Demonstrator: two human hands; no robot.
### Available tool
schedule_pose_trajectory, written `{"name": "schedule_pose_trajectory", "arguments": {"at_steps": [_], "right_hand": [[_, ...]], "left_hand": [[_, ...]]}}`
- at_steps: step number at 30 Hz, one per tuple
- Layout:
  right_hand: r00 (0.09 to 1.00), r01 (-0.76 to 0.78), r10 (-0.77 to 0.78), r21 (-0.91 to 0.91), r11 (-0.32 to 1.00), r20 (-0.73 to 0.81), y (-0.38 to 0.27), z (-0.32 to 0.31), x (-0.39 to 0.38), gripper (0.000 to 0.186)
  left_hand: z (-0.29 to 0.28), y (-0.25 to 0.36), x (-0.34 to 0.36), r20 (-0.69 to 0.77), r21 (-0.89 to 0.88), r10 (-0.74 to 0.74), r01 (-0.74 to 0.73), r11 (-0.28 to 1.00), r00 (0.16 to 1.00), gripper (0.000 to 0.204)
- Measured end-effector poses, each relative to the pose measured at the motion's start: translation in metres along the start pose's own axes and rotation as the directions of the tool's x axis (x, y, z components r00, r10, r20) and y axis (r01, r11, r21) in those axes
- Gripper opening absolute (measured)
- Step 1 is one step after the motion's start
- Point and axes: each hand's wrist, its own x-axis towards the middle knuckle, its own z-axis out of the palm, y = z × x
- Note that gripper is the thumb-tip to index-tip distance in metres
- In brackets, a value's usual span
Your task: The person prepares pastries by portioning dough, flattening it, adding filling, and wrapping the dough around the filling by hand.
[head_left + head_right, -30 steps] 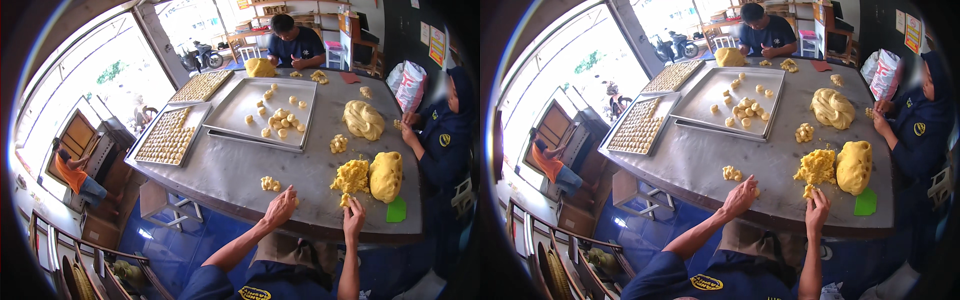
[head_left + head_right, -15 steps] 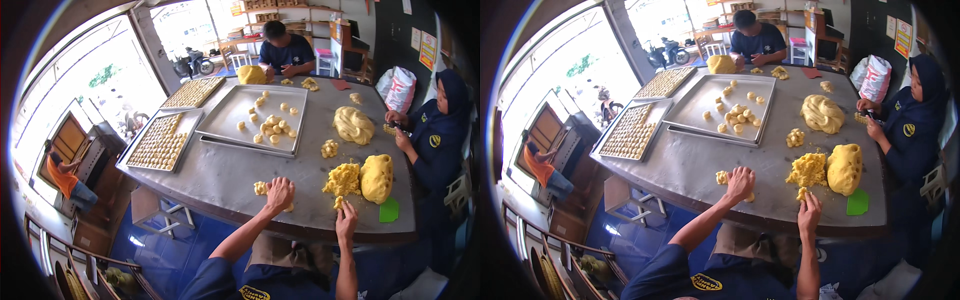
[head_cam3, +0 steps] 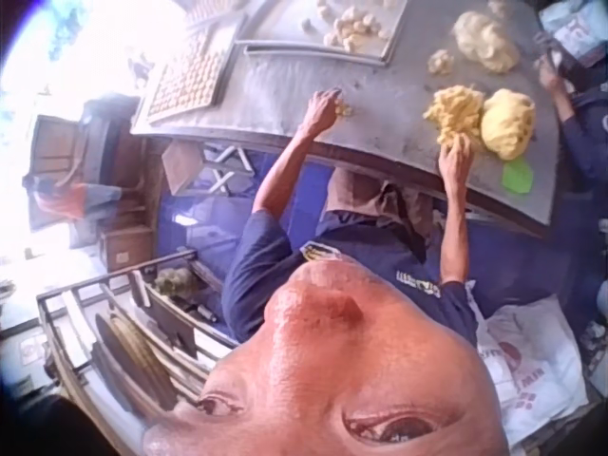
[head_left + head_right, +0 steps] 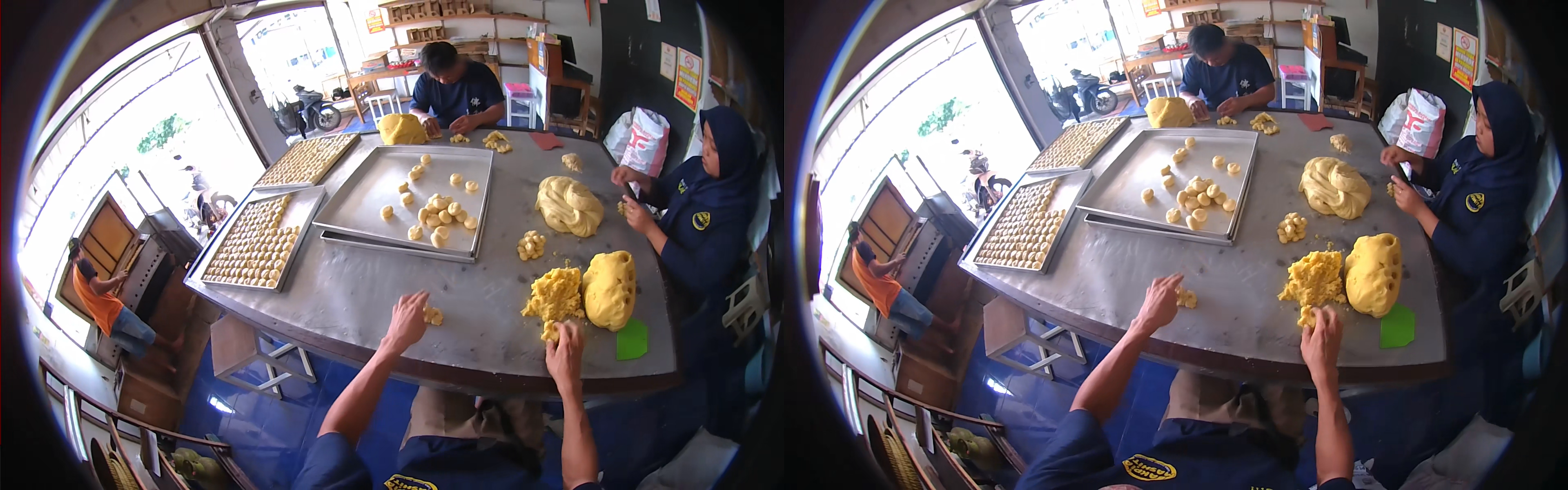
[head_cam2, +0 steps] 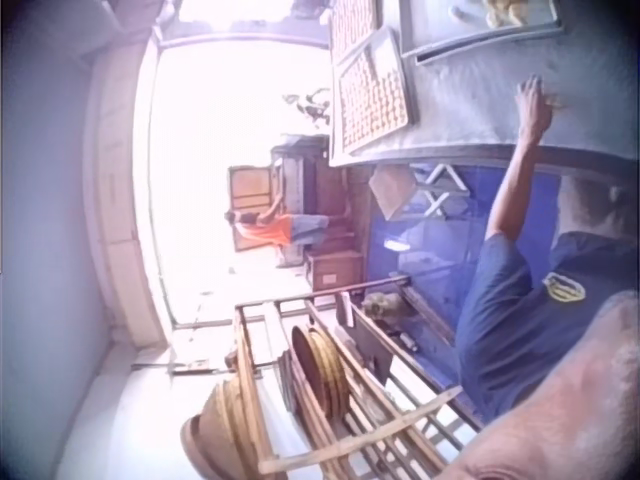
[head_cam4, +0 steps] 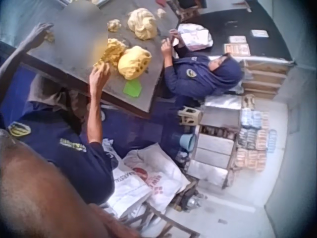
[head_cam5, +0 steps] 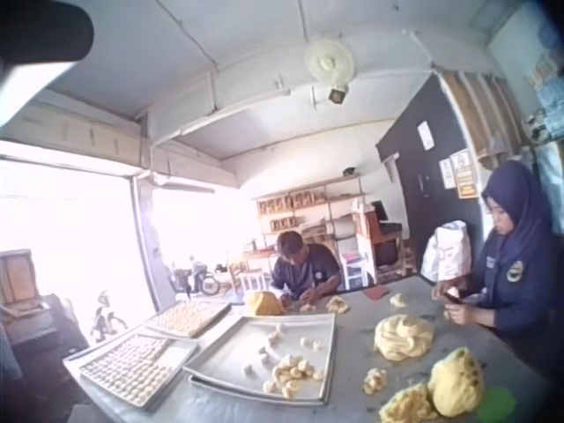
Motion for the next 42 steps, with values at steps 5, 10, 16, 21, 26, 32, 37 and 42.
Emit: {"name": "schedule_pose_trajectory", "arguments": {"at_steps": [5, 10, 16, 21, 26, 32, 37, 42], "right_hand": [[0.995, -0.045, 0.035, 0.112, 0.993, 0.095, 0.007, -0.002, -0.015, 0.047], [0.995, -0.090, 0.093, 0.110, 0.990, -0.021, 0.018, -0.008, 0.003, 0.036], [0.994, 0.035, -0.032, -0.030, 0.999, 0.100, 0.008, -0.012, 0.024, 0.025], [0.983, 0.037, -0.026, -0.061, 0.997, 0.180, 0.016, -0.023, 0.027, 0.028], [1.000, 0.016, -0.022, -0.300, 0.954, -0.018, -0.003, -0.012, -0.012, 0.045], [0.998, -0.033, 0.032, -0.022, 0.999, -0.053, 0.015, -0.009, -0.005, 0.038], [0.997, 0.062, -0.065, -0.062, 0.996, -0.052, 0.012, -0.003, 0.006, 0.021], [0.994, -0.017, 0.031, -0.130, 0.991, 0.106, 0.028, -0.018, 0.018, 0.024]], "left_hand": [[-0.004, 0.002, -0.029, 0.057, -0.038, -0.002, 0.004, 0.999, 0.998, 0.027], [-0.013, 0.022, -0.034, 0.044, -0.105, -0.382, 0.385, 0.917, 0.923, 0.018], [0.000, 0.005, -0.017, 0.070, -0.557, -0.541, 0.483, 0.676, 0.838, 0.019], [0.009, -0.010, -0.021, 0.032, -0.193, -0.203, 0.205, 0.960, 0.979, 0.027], [0.007, -0.025, -0.022, 0.029, -0.051, -0.170, 0.172, 0.984, 0.985, 0.030], [0.011, -0.002, 0.004, 0.188, -0.582, -0.509, 0.513, 0.631, 0.840, 0.029], [0.028, -0.004, 0.003, -0.148, -0.351, -0.468, 0.396, 0.848, 0.871, 0.025], [0.027, -0.005, -0.007, -0.057, -0.232, -0.279, 0.259, 0.938, 0.959, 0.025]]}}
